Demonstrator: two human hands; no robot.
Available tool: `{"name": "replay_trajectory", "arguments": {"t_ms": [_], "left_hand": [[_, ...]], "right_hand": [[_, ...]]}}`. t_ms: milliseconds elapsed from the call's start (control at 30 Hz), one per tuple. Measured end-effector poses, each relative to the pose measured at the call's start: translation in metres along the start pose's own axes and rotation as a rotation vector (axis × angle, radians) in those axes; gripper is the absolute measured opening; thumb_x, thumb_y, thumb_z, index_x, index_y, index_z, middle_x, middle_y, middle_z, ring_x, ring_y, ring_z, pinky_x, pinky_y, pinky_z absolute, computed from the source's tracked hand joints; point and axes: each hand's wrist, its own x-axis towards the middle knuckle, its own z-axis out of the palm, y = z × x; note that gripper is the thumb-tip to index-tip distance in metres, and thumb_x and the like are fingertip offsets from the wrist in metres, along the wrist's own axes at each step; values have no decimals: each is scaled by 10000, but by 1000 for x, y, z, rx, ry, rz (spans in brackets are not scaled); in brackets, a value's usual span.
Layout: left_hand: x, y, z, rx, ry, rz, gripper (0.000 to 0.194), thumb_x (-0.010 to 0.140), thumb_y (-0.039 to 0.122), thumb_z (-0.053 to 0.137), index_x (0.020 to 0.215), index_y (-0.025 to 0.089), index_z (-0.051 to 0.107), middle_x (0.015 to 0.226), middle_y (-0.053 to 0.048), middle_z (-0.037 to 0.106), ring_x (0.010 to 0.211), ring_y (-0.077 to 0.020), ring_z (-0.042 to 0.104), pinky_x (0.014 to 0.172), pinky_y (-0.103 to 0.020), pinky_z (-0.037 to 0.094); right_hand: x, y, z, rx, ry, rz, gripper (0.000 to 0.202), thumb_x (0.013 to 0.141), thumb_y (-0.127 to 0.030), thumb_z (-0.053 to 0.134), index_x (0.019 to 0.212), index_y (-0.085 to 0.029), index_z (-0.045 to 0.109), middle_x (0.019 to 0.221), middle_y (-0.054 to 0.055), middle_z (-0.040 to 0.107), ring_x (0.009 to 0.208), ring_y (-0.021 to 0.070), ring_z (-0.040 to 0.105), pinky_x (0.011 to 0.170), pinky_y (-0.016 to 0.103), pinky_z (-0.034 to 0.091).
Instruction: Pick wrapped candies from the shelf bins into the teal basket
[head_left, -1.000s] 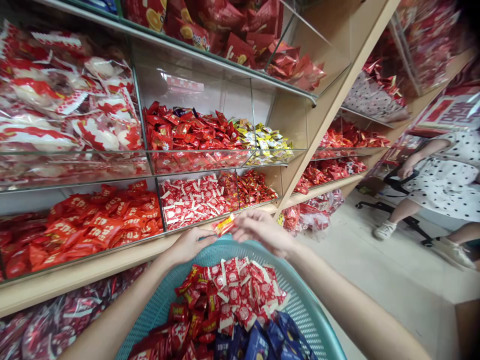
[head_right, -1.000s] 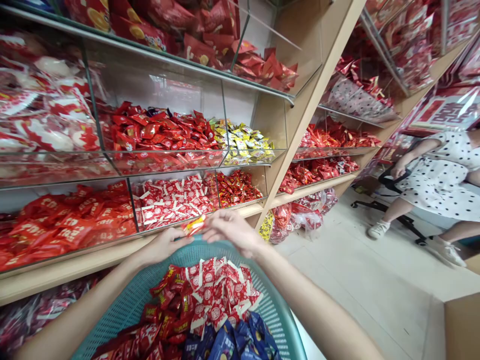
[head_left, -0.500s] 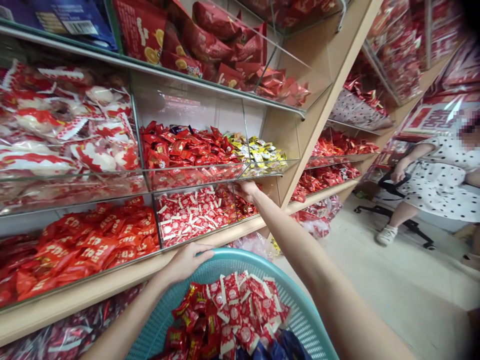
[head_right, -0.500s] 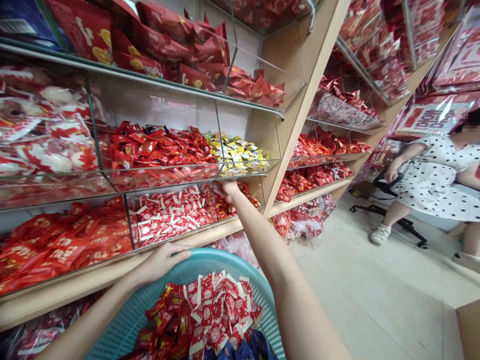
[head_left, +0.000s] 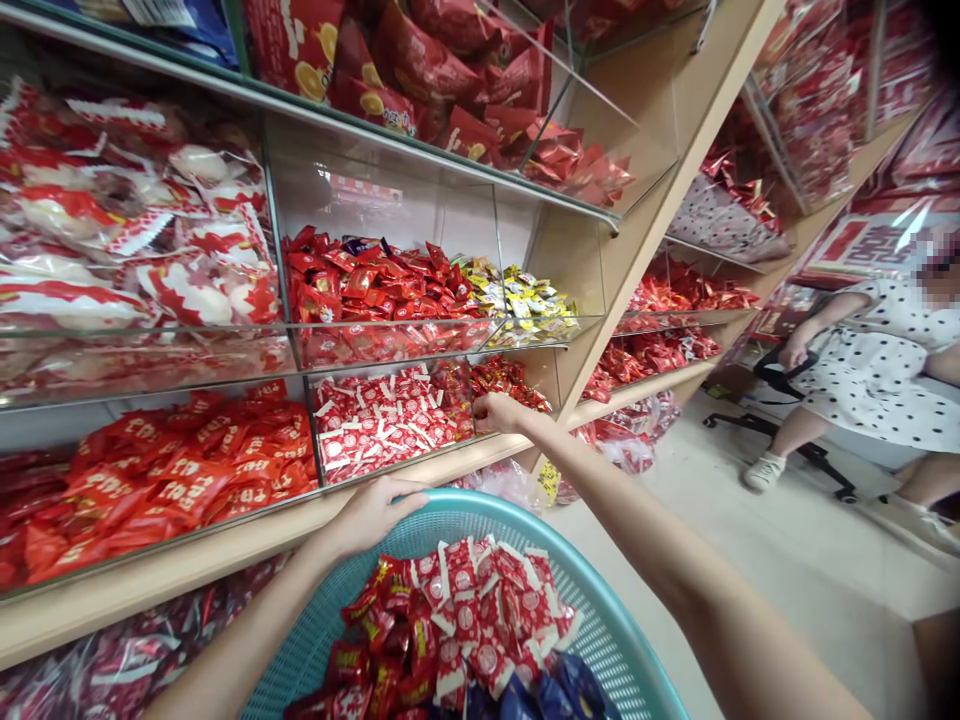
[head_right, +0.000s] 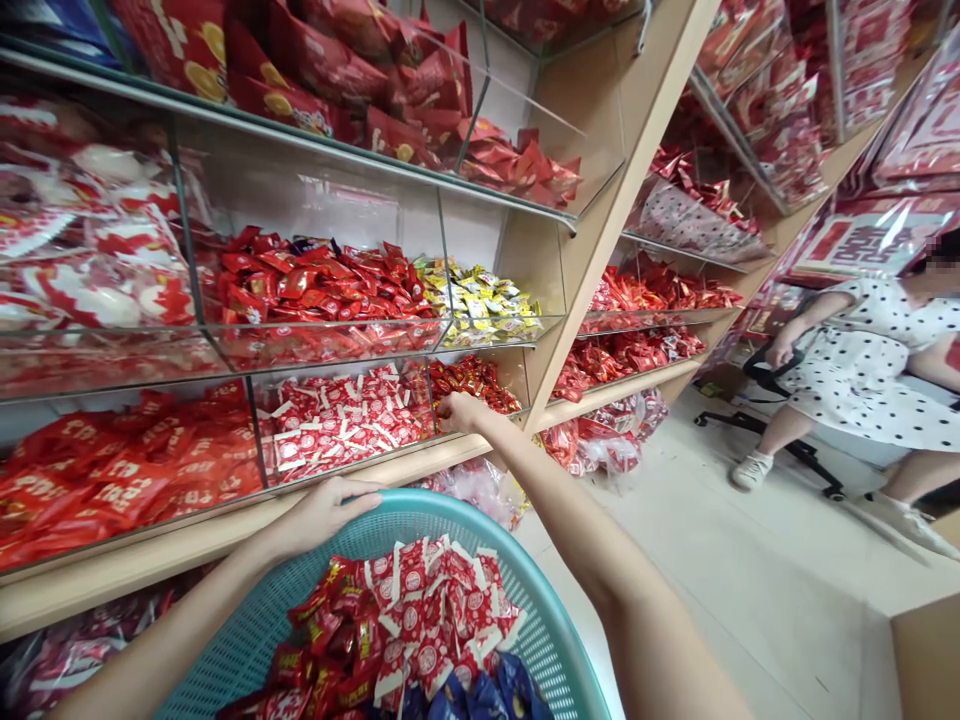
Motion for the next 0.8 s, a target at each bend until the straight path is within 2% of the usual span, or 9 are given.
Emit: {"name": "replay_trajectory", "arguments": {"t_ms": [233, 367, 600, 800], "left_hand": [[0, 0, -1, 9, -4, 7, 393, 844, 413, 430, 1058, 169, 651, 1104, -25, 640, 960, -215, 585, 847, -268, 428], [0, 0, -1, 2, -14, 15, 381, 846, 405, 431, 1050, 173, 654, 1092, -18, 647, 954, -211, 587, 844, -261, 429], [0, -2, 0, -4, 1, 11, 402, 837, 423, 439, 1072, 171, 645, 1123, -27, 630, 962, -222, 580, 833, -269, 436], [-1, 1, -1, 16, 2, 1, 403, 841, 424, 431, 1066, 169, 647, 1126, -25, 628, 950, -215, 585, 832, -261, 433]], "right_hand": [[6, -3, 2, -257, -120, 52, 288, 596, -207, 661, 880, -160, 668, 835, 31, 665, 701, 133, 557, 521, 180, 337], [9, -5, 3, -307, -142, 63, 302, 598, -193, 650, 898, -164, 665, 874, 52, 667, 729, 155, 576, 530, 185, 352], [4, -9, 2, -242, -172, 13, 249, 622, -184, 637, 869, -161, 637, 835, 15, 652, 716, 124, 551, 550, 163, 366], [4, -5, -1, -137, -184, 45, 266, 581, -179, 660, 841, -147, 614, 731, -10, 613, 621, 97, 502, 518, 166, 356]]}}
